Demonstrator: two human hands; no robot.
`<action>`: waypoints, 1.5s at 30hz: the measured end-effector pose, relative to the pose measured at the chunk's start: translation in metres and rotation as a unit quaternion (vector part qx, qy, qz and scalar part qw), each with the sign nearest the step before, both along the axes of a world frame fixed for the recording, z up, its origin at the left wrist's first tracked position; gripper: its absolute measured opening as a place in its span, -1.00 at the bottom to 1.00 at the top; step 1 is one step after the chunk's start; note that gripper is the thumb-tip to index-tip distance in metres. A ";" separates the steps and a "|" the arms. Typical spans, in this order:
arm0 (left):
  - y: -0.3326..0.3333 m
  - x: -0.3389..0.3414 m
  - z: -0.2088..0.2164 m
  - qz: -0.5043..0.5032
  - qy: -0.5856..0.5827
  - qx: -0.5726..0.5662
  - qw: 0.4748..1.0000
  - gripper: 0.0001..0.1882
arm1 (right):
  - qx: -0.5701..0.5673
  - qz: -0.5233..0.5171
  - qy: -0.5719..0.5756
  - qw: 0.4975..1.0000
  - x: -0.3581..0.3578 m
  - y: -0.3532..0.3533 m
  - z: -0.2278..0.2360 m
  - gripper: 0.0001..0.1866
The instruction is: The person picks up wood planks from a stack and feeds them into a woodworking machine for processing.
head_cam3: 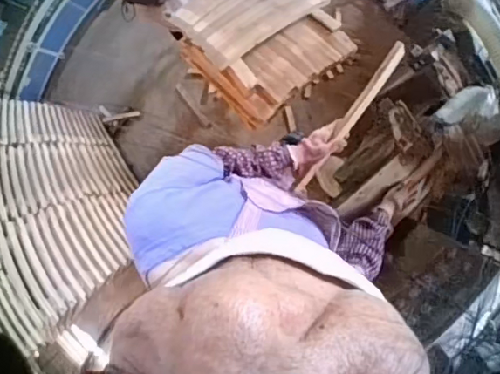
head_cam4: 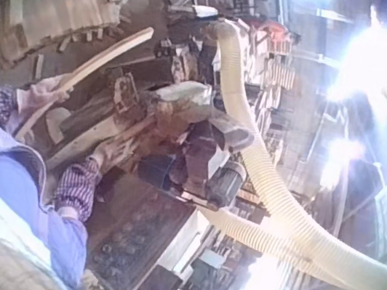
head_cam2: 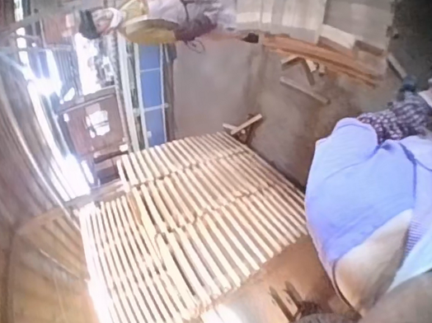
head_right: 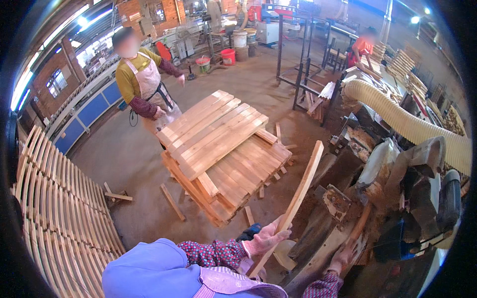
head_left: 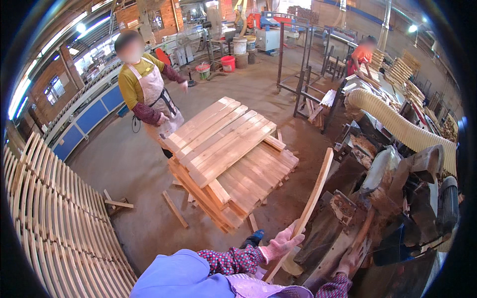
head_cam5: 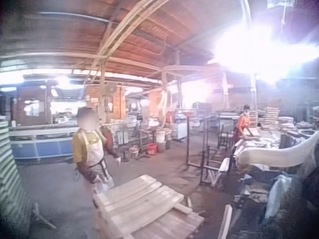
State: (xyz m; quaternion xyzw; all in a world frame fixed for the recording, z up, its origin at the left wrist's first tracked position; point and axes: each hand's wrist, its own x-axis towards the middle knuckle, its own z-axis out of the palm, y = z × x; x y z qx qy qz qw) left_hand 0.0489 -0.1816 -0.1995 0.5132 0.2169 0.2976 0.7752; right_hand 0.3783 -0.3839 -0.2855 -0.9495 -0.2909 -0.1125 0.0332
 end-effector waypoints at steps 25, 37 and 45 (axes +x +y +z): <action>0.315 -0.138 0.069 0.030 0.748 0.462 0.475 0.03 | 0.062 -0.003 0.140 0.988 -0.264 -0.091 0.055 -0.26; 0.345 -0.133 -0.003 0.092 0.694 0.606 0.376 -0.39 | -0.052 -0.002 0.014 0.999 -0.021 0.021 0.037 -0.42; 0.184 -0.130 0.099 0.062 0.195 0.104 0.973 -0.30 | 0.413 0.187 0.483 0.749 -0.169 0.101 0.138 -0.61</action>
